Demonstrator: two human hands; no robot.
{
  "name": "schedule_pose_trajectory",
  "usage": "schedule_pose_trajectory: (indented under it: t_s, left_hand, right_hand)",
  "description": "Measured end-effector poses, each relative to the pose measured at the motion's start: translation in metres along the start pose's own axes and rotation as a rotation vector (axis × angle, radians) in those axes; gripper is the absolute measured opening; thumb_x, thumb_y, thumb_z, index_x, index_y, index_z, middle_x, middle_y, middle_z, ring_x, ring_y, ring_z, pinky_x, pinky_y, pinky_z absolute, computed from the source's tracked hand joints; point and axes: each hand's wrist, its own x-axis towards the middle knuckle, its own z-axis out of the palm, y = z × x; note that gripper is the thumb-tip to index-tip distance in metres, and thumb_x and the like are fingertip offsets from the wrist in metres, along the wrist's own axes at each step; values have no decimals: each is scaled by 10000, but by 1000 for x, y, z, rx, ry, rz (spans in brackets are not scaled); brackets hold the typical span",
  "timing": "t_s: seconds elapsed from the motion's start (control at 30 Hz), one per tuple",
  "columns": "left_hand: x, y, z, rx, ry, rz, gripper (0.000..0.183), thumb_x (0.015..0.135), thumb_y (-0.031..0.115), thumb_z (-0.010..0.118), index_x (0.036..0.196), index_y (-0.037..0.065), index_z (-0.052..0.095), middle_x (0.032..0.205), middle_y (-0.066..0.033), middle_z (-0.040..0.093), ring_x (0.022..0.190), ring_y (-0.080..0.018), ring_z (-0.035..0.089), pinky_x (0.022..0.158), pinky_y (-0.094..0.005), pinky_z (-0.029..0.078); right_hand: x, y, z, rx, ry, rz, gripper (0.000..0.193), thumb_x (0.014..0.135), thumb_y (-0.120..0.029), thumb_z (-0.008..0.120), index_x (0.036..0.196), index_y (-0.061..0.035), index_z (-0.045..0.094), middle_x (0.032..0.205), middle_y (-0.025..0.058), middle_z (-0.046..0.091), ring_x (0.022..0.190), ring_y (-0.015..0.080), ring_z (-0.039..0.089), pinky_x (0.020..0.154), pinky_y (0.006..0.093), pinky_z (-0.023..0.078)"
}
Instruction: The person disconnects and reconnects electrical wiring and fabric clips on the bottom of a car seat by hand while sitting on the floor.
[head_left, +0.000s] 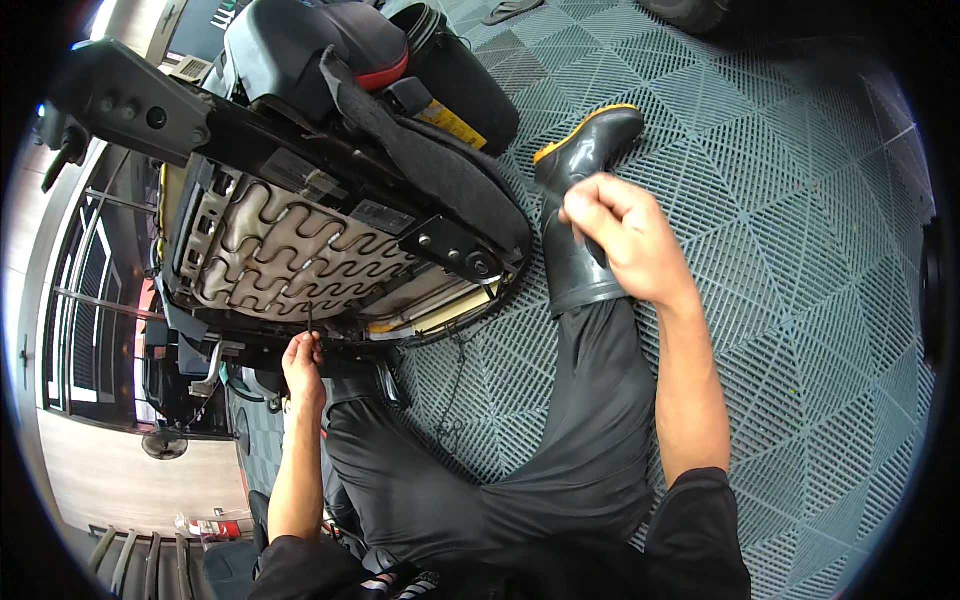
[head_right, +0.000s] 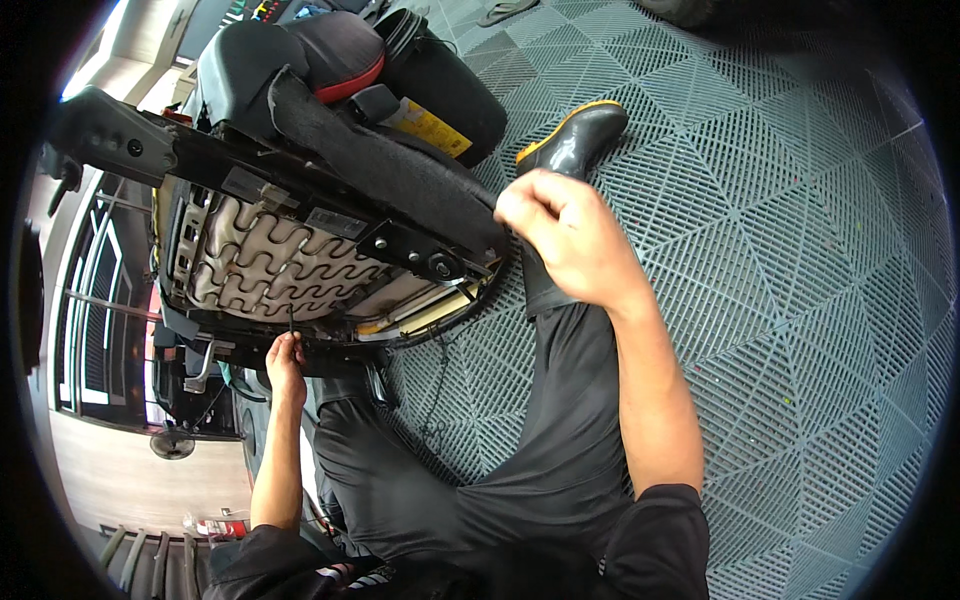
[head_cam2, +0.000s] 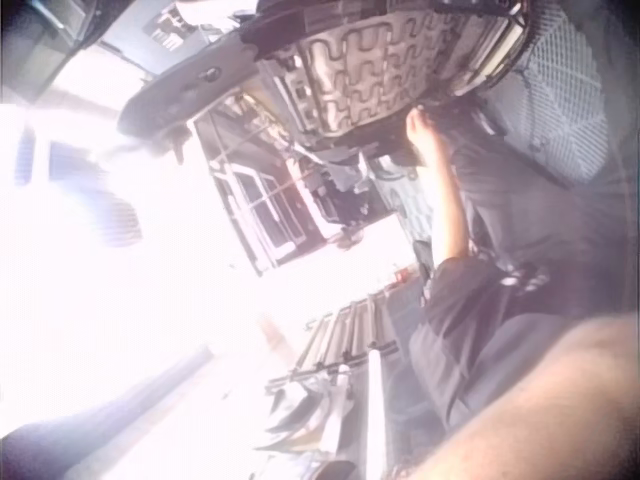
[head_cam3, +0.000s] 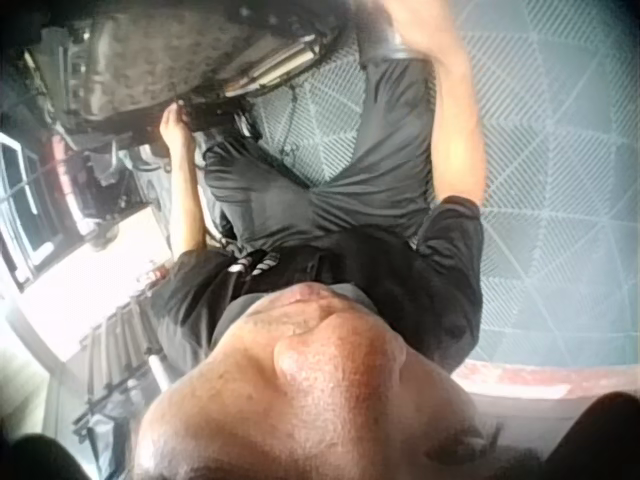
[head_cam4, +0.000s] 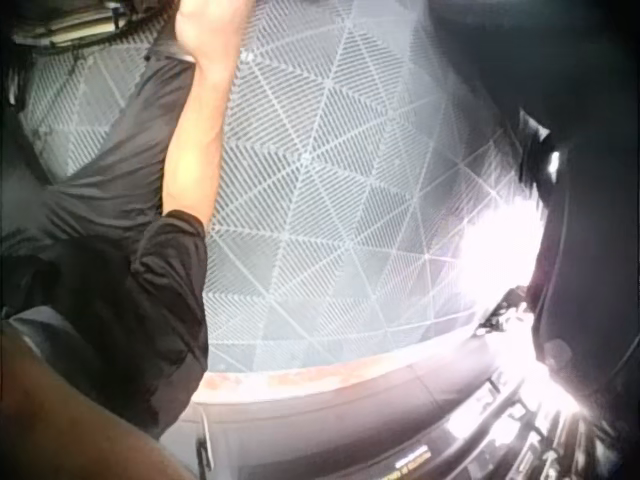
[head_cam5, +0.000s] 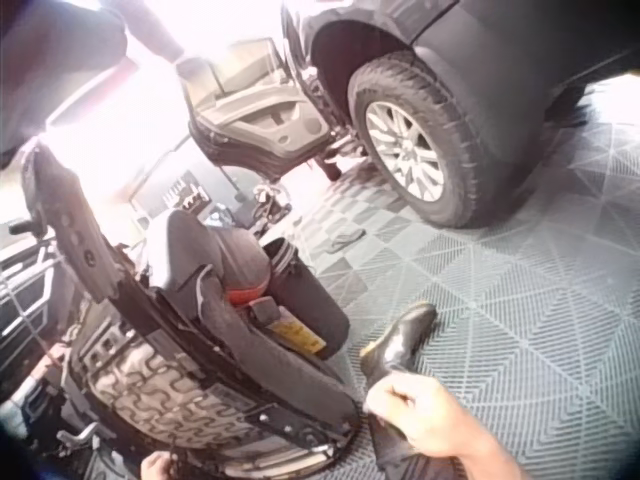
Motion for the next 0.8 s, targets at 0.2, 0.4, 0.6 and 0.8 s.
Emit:
schedule_pose_trajectory:
  t_s: [0.2, 0.4, 0.6, 0.8]
  left_hand:
    - [0, 9, -6, -5, -4, 2, 127, 981, 168, 588, 943, 56, 636, 794, 24, 595, 654, -48, 494, 569, -186, 378]
    - [3, 12, -8, 33, -15, 24, 151, 979, 164, 581, 945, 34, 649, 764, 11, 586, 638, -62, 480, 589, -204, 377]
    - [0, 11, -11, 26, -18, -12, 151, 978, 165, 577, 941, 35, 644, 789, 5, 596, 653, -74, 493, 607, -208, 386]
    - [-2, 8, -4, 47, -39, -29, 161, 986, 169, 560, 936, 35, 634, 791, 7, 593, 666, -78, 492, 618, -216, 385]
  right_hand:
    - [81, -8, 40, -452, 626, -436, 208, 853, -198, 676, 1029, -90, 698, 1144, 116, 622, 1077, 306, 577, 910, 464, 446]
    - [163, 1, 136, -328, 216, -342, 222, 855, -214, 645, 1021, -108, 747, 1033, 143, 693, 1059, 311, 631, 960, 411, 478]
    - [197, -2, 117, 319, -441, 88, 284, 877, -251, 672, 1015, -16, 752, 989, 93, 734, 934, 148, 655, 902, 305, 491]
    - [197, -16, 104, -199, -318, -220, 234, 853, -241, 719, 945, -26, 732, 920, 98, 727, 912, 263, 684, 832, 343, 526]
